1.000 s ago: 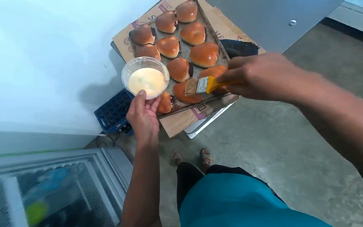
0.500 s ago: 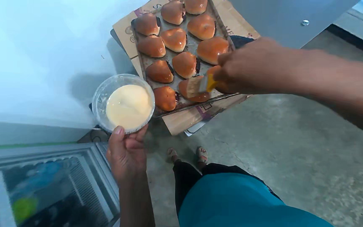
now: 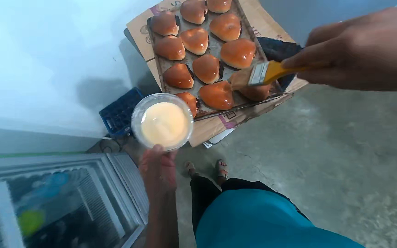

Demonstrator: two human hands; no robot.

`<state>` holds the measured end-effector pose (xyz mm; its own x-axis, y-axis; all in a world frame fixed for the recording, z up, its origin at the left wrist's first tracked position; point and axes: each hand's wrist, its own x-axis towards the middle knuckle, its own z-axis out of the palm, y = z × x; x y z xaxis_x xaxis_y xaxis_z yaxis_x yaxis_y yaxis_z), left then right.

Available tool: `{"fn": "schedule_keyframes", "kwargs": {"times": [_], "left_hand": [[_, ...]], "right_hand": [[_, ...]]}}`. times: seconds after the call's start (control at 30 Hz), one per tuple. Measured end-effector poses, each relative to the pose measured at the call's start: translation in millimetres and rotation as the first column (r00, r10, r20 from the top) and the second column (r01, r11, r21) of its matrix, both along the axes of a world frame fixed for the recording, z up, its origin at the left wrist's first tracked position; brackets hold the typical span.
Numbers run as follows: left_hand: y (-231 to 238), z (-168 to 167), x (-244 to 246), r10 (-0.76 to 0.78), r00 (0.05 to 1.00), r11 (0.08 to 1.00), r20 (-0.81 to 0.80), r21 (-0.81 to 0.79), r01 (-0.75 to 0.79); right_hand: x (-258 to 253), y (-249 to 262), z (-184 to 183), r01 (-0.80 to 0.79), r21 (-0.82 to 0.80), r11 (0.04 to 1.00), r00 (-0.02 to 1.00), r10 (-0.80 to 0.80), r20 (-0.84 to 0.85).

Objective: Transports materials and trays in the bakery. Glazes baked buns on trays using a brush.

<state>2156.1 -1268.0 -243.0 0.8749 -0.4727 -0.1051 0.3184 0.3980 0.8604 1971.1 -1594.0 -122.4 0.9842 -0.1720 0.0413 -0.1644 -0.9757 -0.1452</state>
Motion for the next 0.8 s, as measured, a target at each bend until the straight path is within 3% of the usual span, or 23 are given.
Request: {"fn": "schedule_keyframes", "kwargs": {"times": [0.1, 0.2, 0.3, 0.5, 0.67, 0.73, 0.8], "left_hand": [[-18, -2, -12, -0.089, 0.996, 0.996, -0.007, 0.028, 0.089], [-40, 3, -26, -0.109, 0.994, 0.992, -0.025, 0.069, 0.11], [-55, 2, -33, -0.127, 0.992, 0.989, -0.009, 0.07, 0.127], [-63, 2, -41, -0.156, 0.986, 0.987, -0.057, 0.041, 0.159], [-68, 8, -33, -0.144, 0.988, 0.989, -0.05, 0.035, 0.146], [-77, 11, -25, -0.147, 0.989, 0.989, -0.032, 0.026, 0.148], [-89, 13, -18, -0.145, 0.989, 0.989, -0.024, 0.023, 0.145]], "right_hand": [[1, 32, 19, -0.118, 0.04, 0.992, 0.96, 0.103, 0.259], [21, 76, 22, -0.222, -0.131, 0.966, 0.94, 0.248, 0.236], [29, 84, 3, -0.259, -0.161, 0.952, 0.942, 0.286, 0.175], [8, 53, -17, -0.155, 0.203, 0.967, 0.946, 0.086, 0.313], [-16, 30, -40, -0.046, 0.638, 0.769, 0.946, -0.171, 0.274], [-29, 18, -34, 0.057, 0.615, 0.786, 0.94, -0.249, 0.232], [-38, 6, -25, 0.177, 0.422, 0.889, 0.943, -0.276, 0.186]]}}
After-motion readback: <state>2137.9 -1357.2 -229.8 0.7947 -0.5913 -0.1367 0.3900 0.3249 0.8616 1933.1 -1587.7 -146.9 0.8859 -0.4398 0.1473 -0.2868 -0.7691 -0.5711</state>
